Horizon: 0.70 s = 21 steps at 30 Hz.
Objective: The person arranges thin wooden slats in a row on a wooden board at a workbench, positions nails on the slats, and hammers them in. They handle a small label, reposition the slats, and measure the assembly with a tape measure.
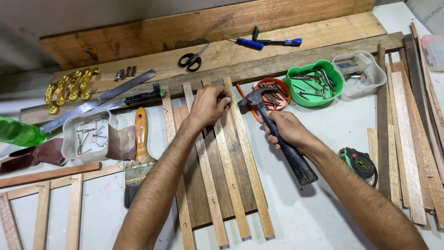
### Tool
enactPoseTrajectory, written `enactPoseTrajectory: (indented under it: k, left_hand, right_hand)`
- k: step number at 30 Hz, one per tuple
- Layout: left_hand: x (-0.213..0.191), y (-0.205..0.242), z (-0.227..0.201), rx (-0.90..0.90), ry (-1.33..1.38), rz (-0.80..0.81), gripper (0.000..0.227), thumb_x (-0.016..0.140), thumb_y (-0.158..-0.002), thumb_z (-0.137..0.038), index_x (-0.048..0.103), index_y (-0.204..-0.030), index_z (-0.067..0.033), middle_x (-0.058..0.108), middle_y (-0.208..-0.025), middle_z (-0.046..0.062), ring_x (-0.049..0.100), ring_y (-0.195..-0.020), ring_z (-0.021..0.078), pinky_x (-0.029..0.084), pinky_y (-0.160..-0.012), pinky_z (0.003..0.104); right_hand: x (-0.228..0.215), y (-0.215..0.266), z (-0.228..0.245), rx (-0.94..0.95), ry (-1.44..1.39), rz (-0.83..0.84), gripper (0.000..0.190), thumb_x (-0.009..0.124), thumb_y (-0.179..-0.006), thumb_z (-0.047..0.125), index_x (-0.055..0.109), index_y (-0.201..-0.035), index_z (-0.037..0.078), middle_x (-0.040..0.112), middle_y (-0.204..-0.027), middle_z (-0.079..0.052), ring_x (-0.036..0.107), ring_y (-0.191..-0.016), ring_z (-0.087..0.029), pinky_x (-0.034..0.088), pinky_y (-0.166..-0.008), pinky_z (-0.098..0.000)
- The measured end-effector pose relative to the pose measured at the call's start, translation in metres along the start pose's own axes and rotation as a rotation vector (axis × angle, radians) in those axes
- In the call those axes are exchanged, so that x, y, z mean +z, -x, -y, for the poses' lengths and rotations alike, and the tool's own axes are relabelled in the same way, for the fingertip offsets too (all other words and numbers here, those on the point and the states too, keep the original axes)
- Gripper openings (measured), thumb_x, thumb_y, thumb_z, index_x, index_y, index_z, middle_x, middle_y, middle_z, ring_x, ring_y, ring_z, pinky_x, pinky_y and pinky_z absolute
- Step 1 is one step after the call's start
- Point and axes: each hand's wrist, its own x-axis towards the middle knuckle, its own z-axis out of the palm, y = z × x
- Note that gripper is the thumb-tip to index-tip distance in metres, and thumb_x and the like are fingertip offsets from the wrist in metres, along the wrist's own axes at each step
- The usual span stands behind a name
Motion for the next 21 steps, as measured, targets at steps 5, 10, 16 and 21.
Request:
enactPoseTrajectory:
  k: [5, 10, 16, 21]
  left_hand:
    - [-0.002, 0.002, -0.002, -0.004, 0.002, -0.019, 0.011, 0.072, -0.094, -0.015, 0.076, -0.097, -0.005, 0.079, -0.094, 0.011, 0.077, -0.088, 0.02, 0.061, -0.085, 0.039]
    - [-0.004, 0.005, -0.006, -0.029, 0.003, -0.013, 0.012, 0.072, -0.094, -0.016, 0.075, -0.096, -0.0045, 0.079, -0.093, 0.011, 0.077, -0.088, 0.0202, 0.061, -0.085, 0.038]
    - [-0.003, 0.008, -0.005, 0.011, 0.003, -0.06, 0.013, 0.073, -0.094, -0.016, 0.076, -0.097, -0.003, 0.079, -0.093, 0.012, 0.076, -0.088, 0.0209, 0.06, -0.084, 0.04]
    - [0.003, 0.002, -0.001, -0.094, 0.041, -0.021, 0.012, 0.07, -0.097, -0.017, 0.074, -0.1, -0.0066, 0.078, -0.095, 0.009, 0.075, -0.087, 0.0174, 0.062, -0.084, 0.038]
  right_hand:
    - [0.003, 0.001, 0.002, 0.005, 0.0, -0.005, 0.036, 0.037, -0.108, 0.032, 0.058, -0.108, 0.003, 0.054, -0.074, 0.0, 0.049, -0.05, -0.007, 0.044, -0.038, -0.0234]
    - [0.004, 0.001, 0.004, -0.006, 0.033, 0.009, 0.036, 0.038, -0.108, 0.032, 0.058, -0.108, 0.002, 0.054, -0.073, 0.0, 0.049, -0.051, -0.007, 0.043, -0.038, -0.0227]
    - [0.006, -0.002, 0.01, -0.005, 0.043, 0.005, 0.037, 0.038, -0.107, 0.033, 0.06, -0.106, 0.003, 0.054, -0.073, 0.001, 0.05, -0.05, -0.006, 0.044, -0.038, -0.0225]
    - [0.004, -0.005, 0.012, -0.018, 0.044, 0.014, 0.036, 0.039, -0.107, 0.031, 0.06, -0.103, 0.002, 0.054, -0.071, 0.001, 0.05, -0.049, -0.007, 0.044, -0.038, -0.0227]
